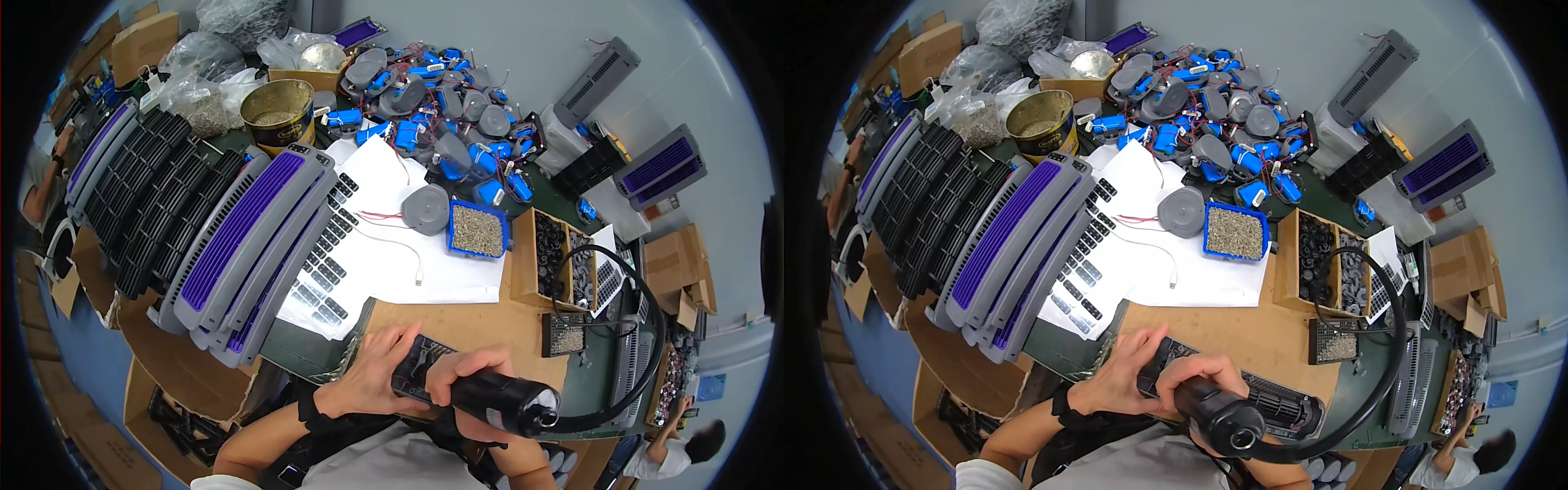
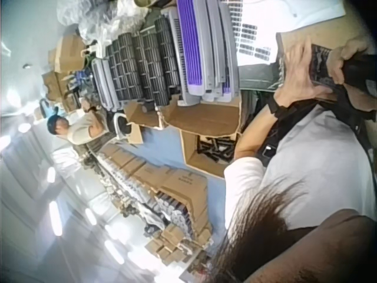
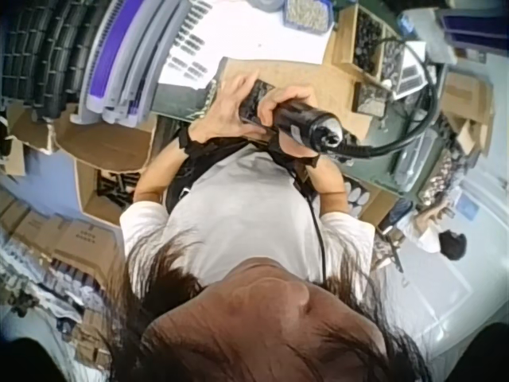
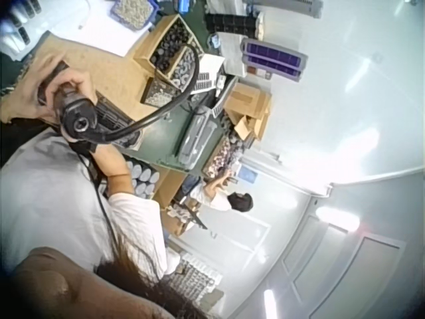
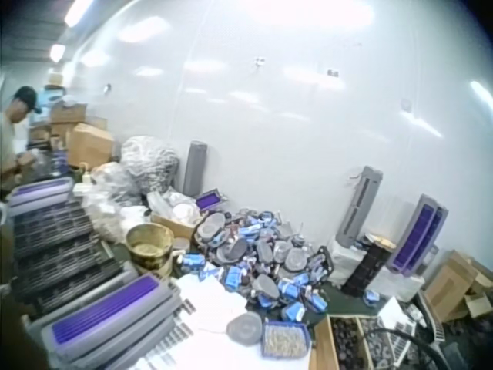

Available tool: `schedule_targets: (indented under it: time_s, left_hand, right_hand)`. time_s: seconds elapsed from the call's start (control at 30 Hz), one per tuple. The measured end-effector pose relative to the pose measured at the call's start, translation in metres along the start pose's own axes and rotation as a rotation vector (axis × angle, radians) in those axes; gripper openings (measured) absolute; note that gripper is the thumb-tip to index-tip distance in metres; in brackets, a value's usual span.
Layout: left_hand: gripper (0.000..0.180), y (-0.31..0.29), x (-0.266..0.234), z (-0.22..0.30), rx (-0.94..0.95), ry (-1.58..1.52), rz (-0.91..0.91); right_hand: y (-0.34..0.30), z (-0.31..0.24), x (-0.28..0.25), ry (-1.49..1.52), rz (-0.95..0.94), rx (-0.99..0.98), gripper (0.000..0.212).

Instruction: The person assembles a grey and purple electronic device, likely a portable fan, by inserting a blue battery pack into the base and securing it with a power drill. They then attach a purple filter grille to the front, connect internal wiring, and fasten the rear casing with screws. The process is repeated for a second unit.

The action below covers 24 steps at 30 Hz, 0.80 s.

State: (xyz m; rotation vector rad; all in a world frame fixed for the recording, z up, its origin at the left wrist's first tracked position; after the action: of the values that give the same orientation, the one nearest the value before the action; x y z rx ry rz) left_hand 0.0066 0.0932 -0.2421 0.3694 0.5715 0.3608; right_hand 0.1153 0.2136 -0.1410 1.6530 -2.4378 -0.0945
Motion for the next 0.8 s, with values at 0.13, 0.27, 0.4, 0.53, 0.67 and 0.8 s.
schedule_targets:
  time_s: [0.13,0.27,0.4,0.53,0.67,0.8]
  left_hand:
    - [0.121,0.003,-0.01,0.007,-0.075,-0.024,-0.088]
    - [0.109,0.02,-0.067,0.024,-0.11,-0.026,-0.214]
    - [0.059,0.06,-0.105,0.041,0.014,0.133,0.003]
    - [0.033,0.108,-0.094,0.041,0.095,0.185,-0.024]
    - [0.025,0.142,-0.042,0.001,-0.014,0.155,-0.153]
    - [0.024,0.142,-0.001,-0.023,-0.018,0.191,-0.274]
  right_hand:
    - [0.007,-0.012,-0.007,0.233,0.148,-0.12,0.083]
    - [0.015,-0.049,-0.044,0.224,0.317,-0.32,0.076]
    - [0.012,-0.058,-0.093,0.282,0.515,-0.439,0.079]
    - [0.02,-0.041,-0.129,0.265,0.557,-0.502,0.079]
    - [0.038,-0.024,-0.13,0.07,0.689,-0.35,0.044]
    - [0.045,-0.01,-0.133,-0.029,0.651,-0.213,0.051]
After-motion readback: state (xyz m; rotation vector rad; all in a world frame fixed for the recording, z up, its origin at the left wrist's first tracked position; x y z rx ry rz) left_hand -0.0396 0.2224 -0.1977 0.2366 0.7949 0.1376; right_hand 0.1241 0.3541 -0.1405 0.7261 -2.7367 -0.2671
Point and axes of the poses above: each hand's wrist, its own y-axis towards the middle knuckle, its own x-axis out of the palm, z = x × y, the point moved 1 cm from there along y, towards the middle knuckle, and after that the axes turned 9 degrees about x, right-handed, at the moved point
